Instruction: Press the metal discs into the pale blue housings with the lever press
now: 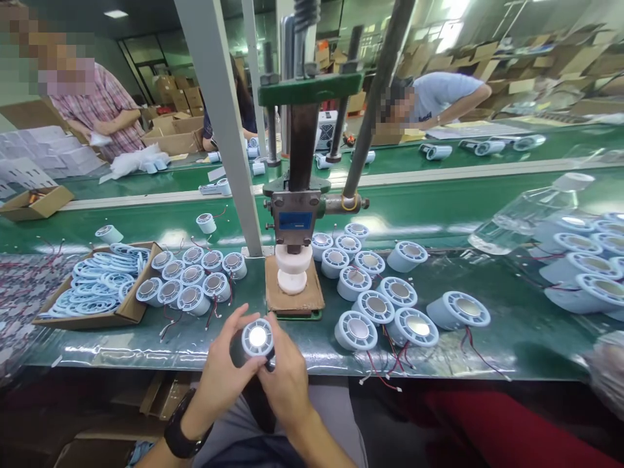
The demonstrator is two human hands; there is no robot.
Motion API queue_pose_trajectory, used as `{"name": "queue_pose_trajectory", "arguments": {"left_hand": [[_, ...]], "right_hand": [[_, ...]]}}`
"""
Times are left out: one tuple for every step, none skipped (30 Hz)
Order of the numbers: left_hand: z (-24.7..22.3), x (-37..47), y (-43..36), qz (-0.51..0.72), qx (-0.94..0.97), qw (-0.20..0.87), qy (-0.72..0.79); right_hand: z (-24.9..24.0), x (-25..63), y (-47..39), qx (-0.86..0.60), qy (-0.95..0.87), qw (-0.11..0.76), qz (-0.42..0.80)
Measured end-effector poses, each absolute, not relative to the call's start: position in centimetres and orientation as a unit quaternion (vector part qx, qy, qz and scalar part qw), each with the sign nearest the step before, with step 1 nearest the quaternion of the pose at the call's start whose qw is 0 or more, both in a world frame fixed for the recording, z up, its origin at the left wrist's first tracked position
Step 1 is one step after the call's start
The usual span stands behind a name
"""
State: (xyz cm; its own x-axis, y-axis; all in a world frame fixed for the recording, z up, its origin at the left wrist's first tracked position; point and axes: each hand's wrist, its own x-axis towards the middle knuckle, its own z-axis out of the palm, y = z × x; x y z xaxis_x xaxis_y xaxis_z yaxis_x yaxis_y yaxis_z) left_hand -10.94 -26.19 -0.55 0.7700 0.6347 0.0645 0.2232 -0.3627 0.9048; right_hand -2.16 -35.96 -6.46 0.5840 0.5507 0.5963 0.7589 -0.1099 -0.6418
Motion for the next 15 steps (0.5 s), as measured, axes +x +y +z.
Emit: {"name": "queue_pose_trajectory", "arguments": {"left_hand": [[-0.7,-10.9,-26.2,0.211,0.802,0.493,0.264],[-1.0,-11.0,-26.3,0.217,0.805,0.487,0.259],[-1.4,-11.0,-26.4,0.221,0.809,0.482,0.252],[-1.8,-11.0,-26.5,0.224,0.814,0.479,0.243],[-2.2,-11.0,-26.6,0.224,0.818,0.476,0.233],[-2.5,-11.0,-26.6,0.223,0.822,0.474,0.224],[-2.7,-10.9,-26.5,0.221,0.826,0.471,0.216],[-2.8,-10.9,-26.4,0.219,0.830,0.468,0.212],[-2.7,-10.7,-26.2,0.215,0.833,0.464,0.211],[-2.3,-10.5,-25.8,0.210,0.835,0.462,0.212],[-1.7,-10.1,-25.4,0.205,0.837,0.460,0.212],[-1.0,-9.7,-24.8,0.203,0.838,0.459,0.211],[-0.1,-9.1,-24.2,0.208,0.839,0.458,0.207],[0.8,-8.3,-23.5,0.218,0.839,0.456,0.202],[1.7,-7.5,-22.8,0.233,0.837,0.454,0.196]], "right_hand": [[-6.5,-2.2,-35.9,-0.737,-0.455,0.487,-0.115],[-6.5,-2.2,-36.0,-0.736,-0.466,0.476,-0.122],[-6.4,-2.1,-36.1,-0.736,-0.478,0.463,-0.124],[-6.2,-1.8,-36.4,-0.739,-0.491,0.446,-0.121],[-5.6,-1.4,-36.8,-0.741,-0.511,0.420,-0.113],[-4.7,-0.7,-37.3,-0.741,-0.540,0.386,-0.105],[-3.4,0.2,-38.0,-0.737,-0.570,0.349,-0.098],[-1.5,1.2,-38.6,-0.732,-0.596,0.314,-0.097],[0.9,2.4,-39.3,-0.727,-0.612,0.291,-0.108],[3.8,3.7,-39.8,-0.722,-0.617,0.283,-0.134],[7.3,5.1,-40.2,-0.719,-0.608,0.290,-0.171],[11.1,6.4,-40.3,-0.715,-0.588,0.310,-0.219],[15.1,7.7,-40.2,-0.709,-0.564,0.330,-0.265],[19.1,9.0,-39.7,-0.714,-0.525,0.348,-0.307],[22.8,10.3,-39.0,-0.730,-0.478,0.358,-0.332]]}}
